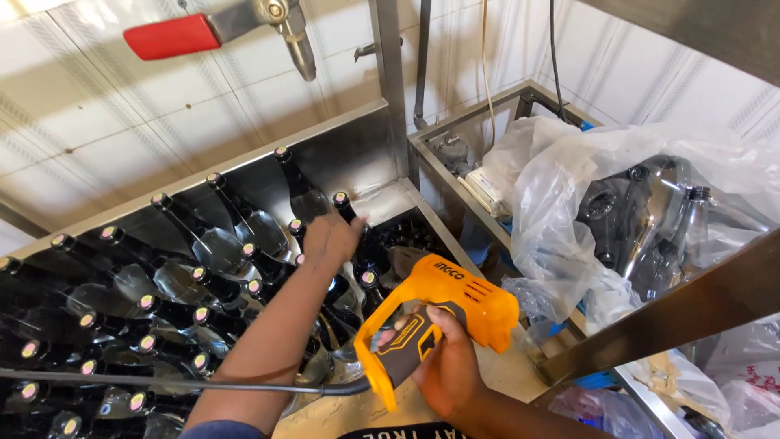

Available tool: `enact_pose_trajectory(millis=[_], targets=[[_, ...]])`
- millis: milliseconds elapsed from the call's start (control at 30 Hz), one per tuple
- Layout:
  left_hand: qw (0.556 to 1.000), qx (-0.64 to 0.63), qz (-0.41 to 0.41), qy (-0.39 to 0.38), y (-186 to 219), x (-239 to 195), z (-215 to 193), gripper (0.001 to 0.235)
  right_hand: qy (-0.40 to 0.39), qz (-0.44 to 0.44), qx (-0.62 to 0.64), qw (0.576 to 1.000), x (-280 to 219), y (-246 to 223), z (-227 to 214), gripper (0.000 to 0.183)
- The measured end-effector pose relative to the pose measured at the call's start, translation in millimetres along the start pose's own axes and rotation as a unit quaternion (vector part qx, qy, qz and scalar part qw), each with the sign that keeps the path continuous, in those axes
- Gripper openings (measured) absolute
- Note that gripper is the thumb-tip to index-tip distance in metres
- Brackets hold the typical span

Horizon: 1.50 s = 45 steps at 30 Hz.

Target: Sealing bottle caps with a heat gun and filling glass bottles at a beverage production station.

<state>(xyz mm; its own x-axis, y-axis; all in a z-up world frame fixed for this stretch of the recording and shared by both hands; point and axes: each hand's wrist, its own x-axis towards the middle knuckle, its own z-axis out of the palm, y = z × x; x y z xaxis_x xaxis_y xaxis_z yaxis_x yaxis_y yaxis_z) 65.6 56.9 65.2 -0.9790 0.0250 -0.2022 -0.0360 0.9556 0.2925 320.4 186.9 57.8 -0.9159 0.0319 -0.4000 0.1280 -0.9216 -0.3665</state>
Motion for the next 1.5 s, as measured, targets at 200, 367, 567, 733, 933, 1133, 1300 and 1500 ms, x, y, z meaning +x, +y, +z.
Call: enact_pose_trajectory(millis=[200,367,567,733,933,1133,1300,1500], targets=[[0.986,0.109,0.122,0.009,-17,57,53,0.049,-0.033,-0.001,0.021,0.999,3,1,-12,0.024],[0.928,0.143,0.343,0.005,-54,98,68,0.039,-0.033,0.032,0.013,0.999,-5,1,-9,0.021],[0.913,-0.014,0.408,-0.021,-76,68,30,0.070,-0.036,0.055,0.008,0.998,-5,8,-11,0.022],[0.903,-0.188,0.385,0.013,-103,130,62,0.063,-0.008,0.081,-0.003,0.997,-10,8,-6,0.027],[0.907,-0.233,0.327,0.122,-133,124,74,0.055,-0.138,0.052,0.021,0.989,-17,7,-3,0.033],[0.919,-0.305,0.190,0.165,-102,65,53,0.042,-0.169,0.032,0.029,0.985,-38,8,-18,0.034],[0.741,0.172,0.475,0.443,-78,20,89,0.046,-0.172,-0.225,-0.053,0.958,-68,1,-26,0.034],[0.886,0.343,0.310,-0.042,-6,13,137,0.025,-0.003,-0.159,-0.014,0.987,-75,30,-58,0.035]])
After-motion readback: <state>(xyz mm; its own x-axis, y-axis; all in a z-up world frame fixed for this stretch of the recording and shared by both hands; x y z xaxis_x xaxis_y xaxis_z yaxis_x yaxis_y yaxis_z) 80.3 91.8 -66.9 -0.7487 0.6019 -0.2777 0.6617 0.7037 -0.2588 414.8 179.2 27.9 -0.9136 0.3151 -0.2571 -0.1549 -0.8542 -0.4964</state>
